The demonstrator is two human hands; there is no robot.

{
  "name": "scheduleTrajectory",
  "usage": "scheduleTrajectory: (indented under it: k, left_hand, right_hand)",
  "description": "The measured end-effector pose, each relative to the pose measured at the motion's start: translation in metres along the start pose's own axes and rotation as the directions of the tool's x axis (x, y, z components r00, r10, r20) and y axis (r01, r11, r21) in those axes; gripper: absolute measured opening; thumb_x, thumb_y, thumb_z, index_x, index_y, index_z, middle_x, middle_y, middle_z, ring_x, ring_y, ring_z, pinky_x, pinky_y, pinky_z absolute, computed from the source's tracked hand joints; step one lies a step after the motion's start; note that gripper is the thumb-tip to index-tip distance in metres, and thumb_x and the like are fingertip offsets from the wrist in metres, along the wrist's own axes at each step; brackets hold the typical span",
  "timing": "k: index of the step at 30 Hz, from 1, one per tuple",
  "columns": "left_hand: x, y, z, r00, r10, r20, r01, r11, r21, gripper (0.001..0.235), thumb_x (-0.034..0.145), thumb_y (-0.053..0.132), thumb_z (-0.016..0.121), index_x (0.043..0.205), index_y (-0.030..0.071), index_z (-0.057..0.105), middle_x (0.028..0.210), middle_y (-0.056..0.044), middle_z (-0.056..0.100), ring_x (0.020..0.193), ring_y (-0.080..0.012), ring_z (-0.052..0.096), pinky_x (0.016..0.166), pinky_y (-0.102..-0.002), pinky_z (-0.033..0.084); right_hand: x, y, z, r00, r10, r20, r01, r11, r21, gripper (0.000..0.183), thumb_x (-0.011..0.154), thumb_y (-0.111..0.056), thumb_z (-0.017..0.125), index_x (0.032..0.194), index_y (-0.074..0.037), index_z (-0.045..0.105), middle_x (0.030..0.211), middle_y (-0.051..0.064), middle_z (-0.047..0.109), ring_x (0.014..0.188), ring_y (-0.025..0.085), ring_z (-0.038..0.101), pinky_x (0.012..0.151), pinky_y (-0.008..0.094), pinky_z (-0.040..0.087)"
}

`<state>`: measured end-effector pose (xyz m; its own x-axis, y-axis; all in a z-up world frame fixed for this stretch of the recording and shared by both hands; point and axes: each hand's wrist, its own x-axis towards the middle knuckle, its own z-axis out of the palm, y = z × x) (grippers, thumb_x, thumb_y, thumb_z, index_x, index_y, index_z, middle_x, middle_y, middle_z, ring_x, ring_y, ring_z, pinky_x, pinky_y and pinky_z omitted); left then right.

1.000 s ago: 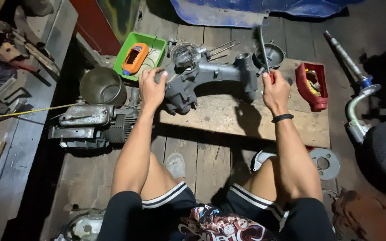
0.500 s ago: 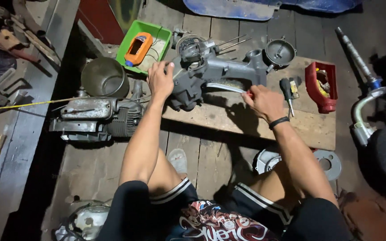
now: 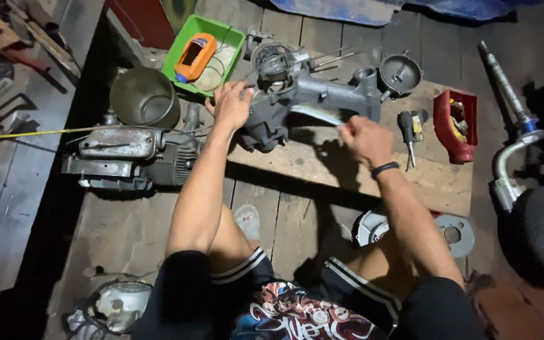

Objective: Cleaning a motorcycle engine casing using a wire brush and a scraper to remove dirt and grime.

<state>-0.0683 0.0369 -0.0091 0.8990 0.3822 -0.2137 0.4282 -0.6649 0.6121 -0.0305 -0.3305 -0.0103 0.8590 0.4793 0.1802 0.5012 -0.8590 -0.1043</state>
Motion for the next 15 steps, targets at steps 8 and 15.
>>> scheduleTrajectory:
  k: [8,15]
  left_hand:
    - [-0.002,0.002,-0.004,1.0,0.007,0.022,-0.007,1.0,0.001,0.046,0.109,0.05,0.044,0.146,0.023,0.053,0.154,-0.003,0.041,0.15,-0.0313,0.023,0.115,-0.078,0.011]
    - [-0.002,0.002,-0.009,0.998,0.031,0.057,-0.029,0.999,-0.03,0.041,0.108,0.052,0.046,0.145,0.034,0.051,0.154,0.0,0.04,0.151,-0.0295,0.021,0.115,-0.078,0.013]
  right_hand:
    - [0.001,0.002,0.003,0.999,-0.045,-0.021,0.044,0.997,-0.06,0.04,0.101,-0.06,0.051,0.089,-0.023,0.06,0.076,0.004,0.063,0.078,0.028,0.071,0.067,0.042,0.055]
    - [0.011,-0.039,0.009,0.997,-0.068,-0.029,0.068,0.998,0.0,0.038,0.098,-0.061,0.052,0.087,-0.025,0.059,0.076,0.002,0.063,0.076,0.025,0.069,0.065,0.039,0.054]
